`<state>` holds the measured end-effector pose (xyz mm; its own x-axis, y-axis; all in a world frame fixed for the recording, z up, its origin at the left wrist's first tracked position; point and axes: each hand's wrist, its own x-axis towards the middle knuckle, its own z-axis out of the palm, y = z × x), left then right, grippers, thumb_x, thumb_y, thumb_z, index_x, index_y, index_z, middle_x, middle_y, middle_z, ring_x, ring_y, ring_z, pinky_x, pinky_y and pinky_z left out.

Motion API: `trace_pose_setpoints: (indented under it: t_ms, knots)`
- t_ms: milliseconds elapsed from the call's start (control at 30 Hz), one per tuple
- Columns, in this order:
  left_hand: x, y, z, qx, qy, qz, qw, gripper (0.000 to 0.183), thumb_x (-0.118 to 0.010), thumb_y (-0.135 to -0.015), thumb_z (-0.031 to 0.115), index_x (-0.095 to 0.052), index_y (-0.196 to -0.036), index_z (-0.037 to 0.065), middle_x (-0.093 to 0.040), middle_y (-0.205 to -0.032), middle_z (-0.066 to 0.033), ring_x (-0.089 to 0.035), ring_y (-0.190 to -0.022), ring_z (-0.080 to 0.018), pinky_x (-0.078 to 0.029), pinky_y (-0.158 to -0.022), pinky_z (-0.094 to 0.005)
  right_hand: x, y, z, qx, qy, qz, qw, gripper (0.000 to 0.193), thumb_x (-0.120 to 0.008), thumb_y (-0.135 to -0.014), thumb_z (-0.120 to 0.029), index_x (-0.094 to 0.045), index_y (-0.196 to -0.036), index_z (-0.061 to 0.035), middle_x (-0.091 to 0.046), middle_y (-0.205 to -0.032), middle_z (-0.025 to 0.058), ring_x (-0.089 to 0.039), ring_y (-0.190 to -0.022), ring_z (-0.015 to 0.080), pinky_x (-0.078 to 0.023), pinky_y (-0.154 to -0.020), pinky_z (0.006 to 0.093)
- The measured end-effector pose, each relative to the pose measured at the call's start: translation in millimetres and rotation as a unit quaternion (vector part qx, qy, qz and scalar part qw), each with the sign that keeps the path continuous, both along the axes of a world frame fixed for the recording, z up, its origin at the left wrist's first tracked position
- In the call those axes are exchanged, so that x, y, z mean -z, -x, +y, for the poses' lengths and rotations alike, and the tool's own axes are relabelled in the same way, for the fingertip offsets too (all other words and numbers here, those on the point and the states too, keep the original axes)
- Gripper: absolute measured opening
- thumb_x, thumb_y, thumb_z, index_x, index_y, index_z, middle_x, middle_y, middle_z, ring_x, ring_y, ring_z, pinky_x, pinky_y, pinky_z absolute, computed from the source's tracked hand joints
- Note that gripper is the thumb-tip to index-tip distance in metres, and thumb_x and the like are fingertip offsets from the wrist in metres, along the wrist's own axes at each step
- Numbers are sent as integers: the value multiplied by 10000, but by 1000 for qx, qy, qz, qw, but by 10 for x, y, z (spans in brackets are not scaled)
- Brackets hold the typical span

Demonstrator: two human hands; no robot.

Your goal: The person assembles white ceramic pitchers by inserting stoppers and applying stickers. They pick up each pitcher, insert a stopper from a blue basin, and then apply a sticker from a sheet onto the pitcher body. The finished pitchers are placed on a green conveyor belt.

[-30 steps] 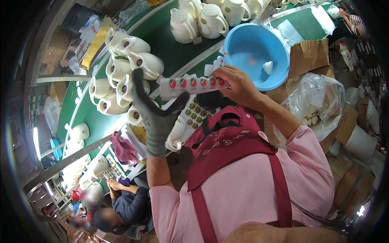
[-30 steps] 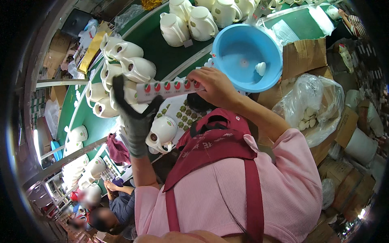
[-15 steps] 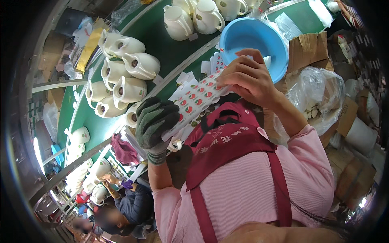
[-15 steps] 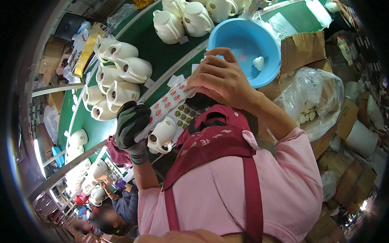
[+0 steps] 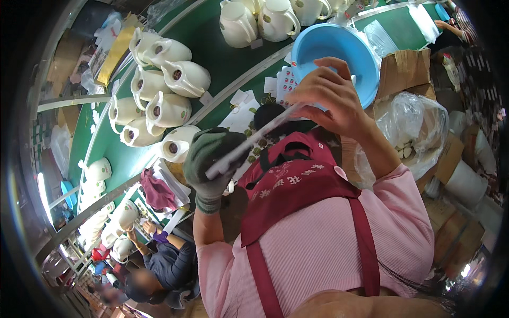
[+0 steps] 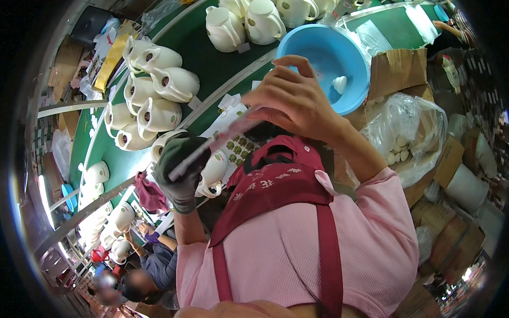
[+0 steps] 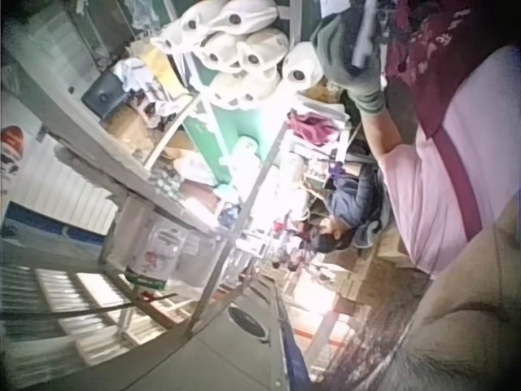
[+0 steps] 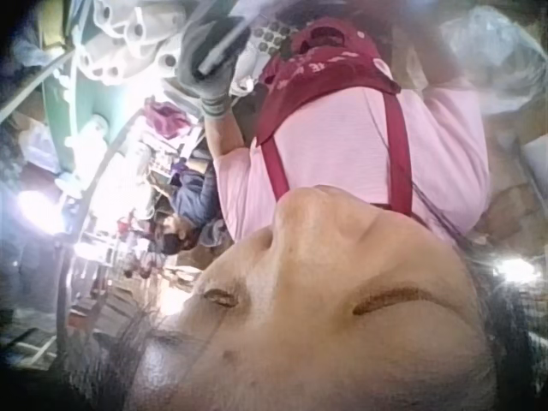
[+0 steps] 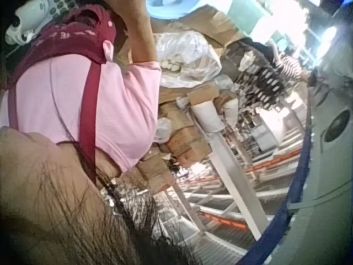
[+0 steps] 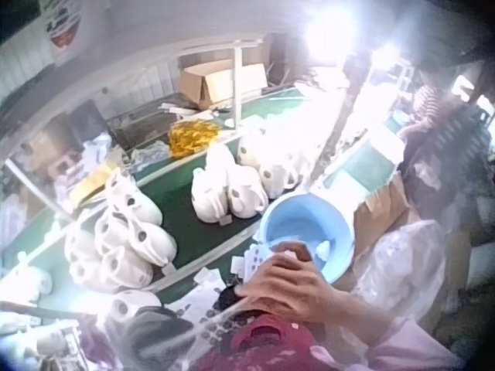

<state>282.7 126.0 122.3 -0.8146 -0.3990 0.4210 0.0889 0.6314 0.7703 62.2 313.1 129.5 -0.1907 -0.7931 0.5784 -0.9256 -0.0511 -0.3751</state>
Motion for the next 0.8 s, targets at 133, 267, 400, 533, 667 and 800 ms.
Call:
trace_pose_setpoints:
  t_ms: [133,267,400,533,667,800]
  knots:
    - [219,-40,-42,-124,-234,-155,952,267,-820,-777,73,-710,-1000,-26,-725,-915,-93,-673,-812,-158,-528,-764,-286,69,-24,-99,26,-73,-81,994,500,-834,-755,-293,-634,-1181,-126,-699,-998,30,-642,-976,243,-356,-1032,438]
    - [379,32,-131,-134,-254,-91,953,545,-823,-761,65,-580,-1232,-62,-679,-1090,-124,-646,-979,-196,-502,-891,-320,186,-50,-95,43,-160,-267,949,396,-831,-765,-229,-640,-1081,-87,-675,-944,64,-623,-881,218,-409,-923,375]
    - [430,179,-205,-201,-58,83,974,824,-793,-775,24,-332,-1455,-31,-434,-1385,-185,-463,-1270,-294,-397,-1066,-385,389,-130,-147,113,-119,-328,930,286,-815,-785,-107,-613,-962,-7,-638,-890,96,-584,-764,176,-480,-702,286]
    - [314,172,-262,-133,-39,45,989,938,-850,-744,66,-298,-1498,-15,-387,-1484,-187,-438,-1332,-270,-387,-1085,-384,376,-224,-200,81,-101,-233,964,298,-830,-756,-154,-634,-941,-27,-650,-897,96,-612,-884,268,-468,-833,348]
    - [367,-164,-369,-123,-177,-97,972,490,-841,-749,34,-626,-1187,-13,-700,-1113,-122,-665,-1027,-228,-508,-929,-354,264,-128,-195,30,-78,-102,991,349,-802,-767,-262,-640,-1020,-84,-642,-994,70,-605,-952,272,-419,-917,389]
    - [271,-95,-115,-140,-56,2,989,327,-856,-721,46,-697,-1005,14,-735,-942,-94,-695,-869,-215,-538,-822,-322,-31,-215,-234,31,13,-77,996,528,-821,-738,-227,-626,-1214,-107,-605,-1184,70,-588,-1054,277,-435,-935,404]
